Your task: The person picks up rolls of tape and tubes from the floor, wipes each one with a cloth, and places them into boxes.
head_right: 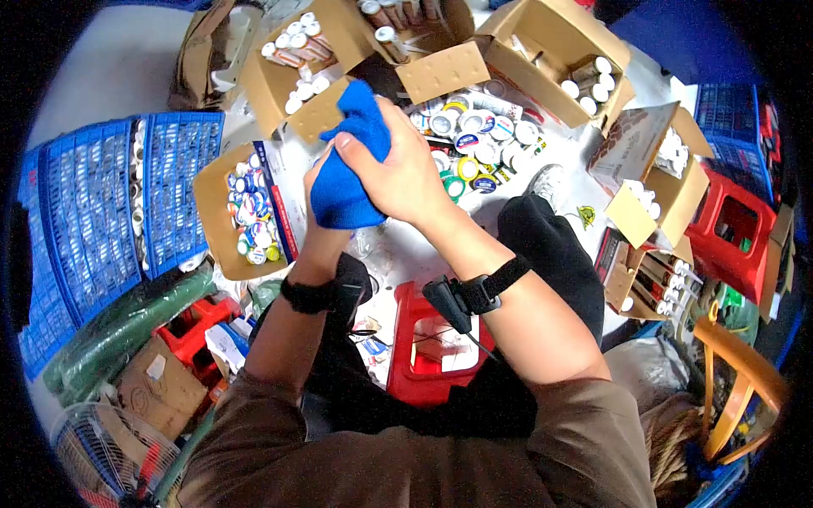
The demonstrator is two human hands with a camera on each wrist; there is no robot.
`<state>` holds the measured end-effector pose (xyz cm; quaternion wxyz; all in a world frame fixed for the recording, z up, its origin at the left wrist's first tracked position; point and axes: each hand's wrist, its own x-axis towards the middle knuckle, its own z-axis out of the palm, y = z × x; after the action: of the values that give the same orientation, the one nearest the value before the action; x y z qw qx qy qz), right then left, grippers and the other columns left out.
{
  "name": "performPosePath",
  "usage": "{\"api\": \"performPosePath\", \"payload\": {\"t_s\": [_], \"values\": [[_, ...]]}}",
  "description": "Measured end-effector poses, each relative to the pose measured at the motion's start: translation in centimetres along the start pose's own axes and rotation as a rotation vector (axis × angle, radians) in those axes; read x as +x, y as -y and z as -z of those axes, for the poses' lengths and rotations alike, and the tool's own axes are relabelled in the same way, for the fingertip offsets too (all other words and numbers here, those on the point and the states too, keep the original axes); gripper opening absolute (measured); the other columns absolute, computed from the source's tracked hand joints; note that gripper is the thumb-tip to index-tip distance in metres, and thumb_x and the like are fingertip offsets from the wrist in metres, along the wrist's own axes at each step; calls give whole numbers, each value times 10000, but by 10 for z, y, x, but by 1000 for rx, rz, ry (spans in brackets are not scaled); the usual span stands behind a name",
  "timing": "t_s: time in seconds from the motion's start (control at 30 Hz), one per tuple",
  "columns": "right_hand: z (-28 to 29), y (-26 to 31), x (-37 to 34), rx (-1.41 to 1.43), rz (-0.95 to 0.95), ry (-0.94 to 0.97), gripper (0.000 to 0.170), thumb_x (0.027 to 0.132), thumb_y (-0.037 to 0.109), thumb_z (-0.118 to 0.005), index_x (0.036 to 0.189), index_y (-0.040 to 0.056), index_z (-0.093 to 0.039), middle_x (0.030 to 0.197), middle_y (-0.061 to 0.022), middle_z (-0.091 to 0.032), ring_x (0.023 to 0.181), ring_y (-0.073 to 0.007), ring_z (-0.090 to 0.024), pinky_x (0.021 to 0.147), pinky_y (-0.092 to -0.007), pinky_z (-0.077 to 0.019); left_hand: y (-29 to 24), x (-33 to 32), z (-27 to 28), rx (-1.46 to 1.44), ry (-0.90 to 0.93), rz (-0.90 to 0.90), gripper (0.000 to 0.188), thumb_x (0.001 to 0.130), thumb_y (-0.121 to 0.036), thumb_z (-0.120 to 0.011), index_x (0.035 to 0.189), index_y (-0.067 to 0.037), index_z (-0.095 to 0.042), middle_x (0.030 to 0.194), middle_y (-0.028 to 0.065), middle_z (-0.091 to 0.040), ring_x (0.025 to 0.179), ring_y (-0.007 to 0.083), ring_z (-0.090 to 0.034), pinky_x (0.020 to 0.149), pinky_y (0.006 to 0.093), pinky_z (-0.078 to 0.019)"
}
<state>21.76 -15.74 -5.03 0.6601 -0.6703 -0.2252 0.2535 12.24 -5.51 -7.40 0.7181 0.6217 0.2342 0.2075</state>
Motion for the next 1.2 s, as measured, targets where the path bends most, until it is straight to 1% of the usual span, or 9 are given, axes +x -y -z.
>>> {"api": "performPosePath", "payload": {"t_s": [0.03,0.33,0.47,0.57,0.9,0.97,1.0,1.1,1.2], "values": [[-6,2,-2,17,18,44,521,890,359,-652,1277,29,-542,1143,-204,-616,1076,-333,-608,949,-399,-458,-24,-10,7,478,191,-191,376,813,-99,-723,1162,-7,-614,1176,111,-636,1079,154,-590,902,292,-476],[-14,2,-10,-315,30,231,371,891,379,-612,991,27,-675,919,-199,-628,918,-395,-610,817,-447,-489,-18,-71,32,321,81,114,350,709,-173,-779,1008,-22,-680,903,79,-714,842,163,-683,751,334,-522],[-5,6,-1,-209,-226,91,565,955,501,-547,731,-6,-651,572,-123,-597,533,-190,-559,557,-367,-470,-30,-50,31,465,259,285,225,859,-115,-643,1050,4,-644,874,122,-693,786,156,-656,722,329,-512],[-2,-13,5,-190,-290,-14,537,970,470,-552,826,-37,-653,654,-142,-634,610,-212,-603,633,-367,-494,-31,-38,17,295,217,-53,244,926,-127,-612,1121,19,-602,799,88,-680,714,137,-623,681,307,-504],[-29,-13,4,494,-283,46,645,982,571,-445,1273,-1,-517,1119,-112,-638,1028,-195,-629,943,-346,-493,5,-5,9,-313,-237,126,314,976,-212,-559,1179,20,-621,1074,88,-685,967,176,-649,841,298,-506],[-37,-16,-1,516,-281,-56,693,974,604,-428,1269,-17,-517,1131,-114,-636,1016,-183,-630,942,-326,-487,43,4,27,914,-53,-414,326,898,-214,-650,1153,-11,-638,1056,118,-693,963,223,-663,833,335,-512],[-36,-10,0,458,-391,-60,613,1026,550,-344,1278,38,-566,1141,-62,-613,1046,-142,-549,975,-277,-405,41,4,22,908,-46,-414,326,898,-214,-650,1153,-11,-638,1056,118,-693,963,223,-663,833,335,-512],[-42,-10,3,249,-298,-146,513,1019,493,-440,1123,38,-652,952,-51,-666,875,-141,-590,838,-297,-472,18,-3,3,831,-80,-371,354,844,-238,-705,1133,-39,-649,1034,146,-685,957,249,-658,830,345,-506],[-34,-25,16,46,-124,-226,467,1003,447,-513,1059,6,-655,864,-72,-671,806,-143,-597,764,-314,-488,-3,-17,-8,-146,-170,324,370,1006,-291,-514,1208,10,-591,1139,99,-642,1032,178,-609,909,313,-465]]}}
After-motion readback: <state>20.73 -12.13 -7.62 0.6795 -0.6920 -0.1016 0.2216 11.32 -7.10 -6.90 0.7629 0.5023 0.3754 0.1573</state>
